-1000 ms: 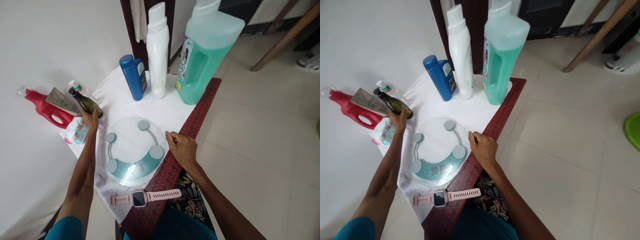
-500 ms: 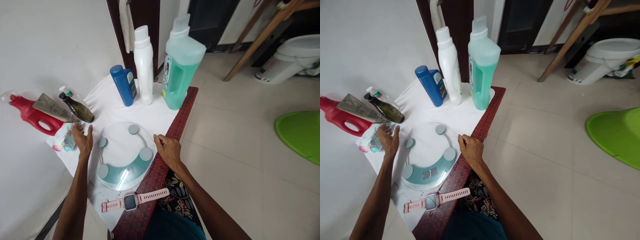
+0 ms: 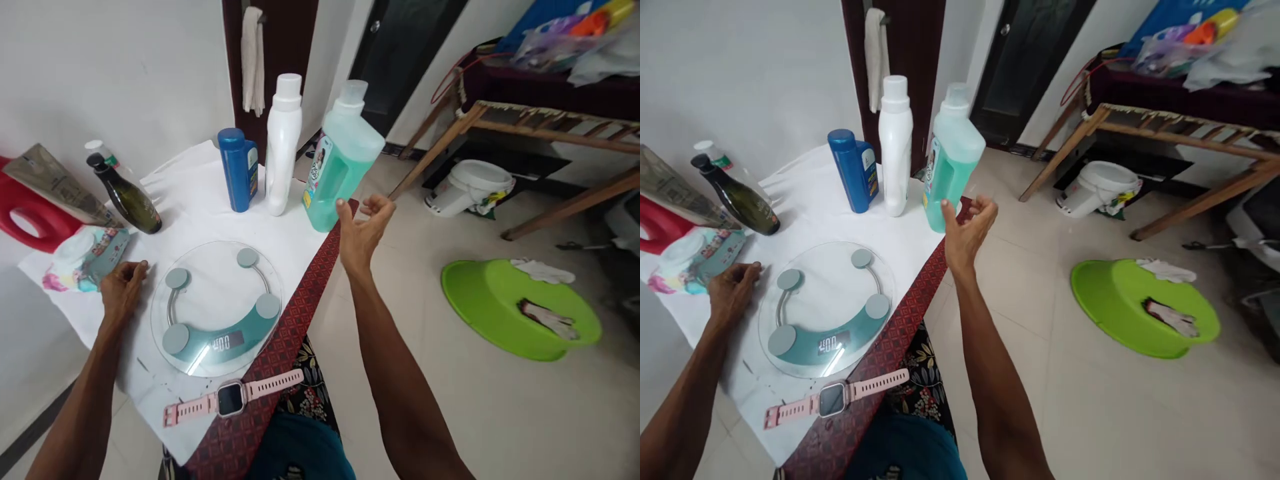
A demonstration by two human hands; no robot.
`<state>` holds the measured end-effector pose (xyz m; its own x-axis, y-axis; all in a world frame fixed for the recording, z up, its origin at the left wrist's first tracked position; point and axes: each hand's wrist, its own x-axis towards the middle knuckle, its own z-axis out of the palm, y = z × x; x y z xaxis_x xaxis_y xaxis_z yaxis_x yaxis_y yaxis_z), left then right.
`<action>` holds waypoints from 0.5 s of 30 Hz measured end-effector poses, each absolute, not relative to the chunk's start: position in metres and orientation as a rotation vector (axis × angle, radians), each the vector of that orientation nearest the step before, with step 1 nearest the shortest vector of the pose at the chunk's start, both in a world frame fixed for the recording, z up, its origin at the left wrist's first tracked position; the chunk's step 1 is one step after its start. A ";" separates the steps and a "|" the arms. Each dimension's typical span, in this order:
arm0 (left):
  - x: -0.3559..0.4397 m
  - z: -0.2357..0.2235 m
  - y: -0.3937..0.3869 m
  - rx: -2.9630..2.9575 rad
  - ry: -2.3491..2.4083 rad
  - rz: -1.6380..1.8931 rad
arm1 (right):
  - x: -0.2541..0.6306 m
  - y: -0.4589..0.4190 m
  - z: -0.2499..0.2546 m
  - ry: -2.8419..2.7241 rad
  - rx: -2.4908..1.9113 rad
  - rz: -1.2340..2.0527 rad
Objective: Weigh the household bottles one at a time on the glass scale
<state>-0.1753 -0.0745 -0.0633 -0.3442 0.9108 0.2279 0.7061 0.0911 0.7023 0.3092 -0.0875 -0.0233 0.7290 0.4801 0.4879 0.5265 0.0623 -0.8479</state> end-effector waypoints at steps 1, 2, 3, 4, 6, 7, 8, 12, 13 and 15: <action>-0.173 -0.063 -0.075 1.626 2.117 1.081 | 0.318 -0.072 -0.015 -0.849 -1.567 -0.005; -0.172 -0.062 -0.075 1.636 2.128 1.062 | 0.324 -0.058 -0.008 -0.837 -1.569 0.043; -0.171 -0.062 -0.075 1.630 2.142 1.049 | 0.328 -0.046 -0.001 -0.804 -1.583 0.082; -0.170 -0.063 -0.075 1.609 2.155 1.036 | 0.330 -0.035 0.006 -0.768 -1.591 0.104; -0.171 -0.069 -0.075 1.568 2.180 1.016 | 0.328 -0.021 0.017 -0.818 -1.574 0.128; -0.172 -0.072 -0.074 1.548 2.186 1.004 | 0.326 -0.016 0.022 -0.857 -1.560 0.164; -0.173 -0.077 -0.074 1.528 2.192 0.997 | 0.322 -0.013 0.025 -0.876 -1.542 0.196; -0.177 -0.091 -0.073 1.494 2.187 1.006 | 0.306 -0.020 0.028 -0.782 -1.491 0.224; -0.177 -0.093 -0.074 1.500 2.173 1.012 | 0.303 -0.026 0.027 -0.738 -1.475 0.192; -0.176 -0.095 -0.075 1.509 2.146 1.024 | 0.296 -0.046 0.025 -0.690 -1.405 0.120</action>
<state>-0.1764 -0.0747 -0.0949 -0.3883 0.9115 0.1357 0.6789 0.1834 0.7109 0.2958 -0.0462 0.0247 0.8013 0.4694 0.3709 0.3164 0.1937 -0.9286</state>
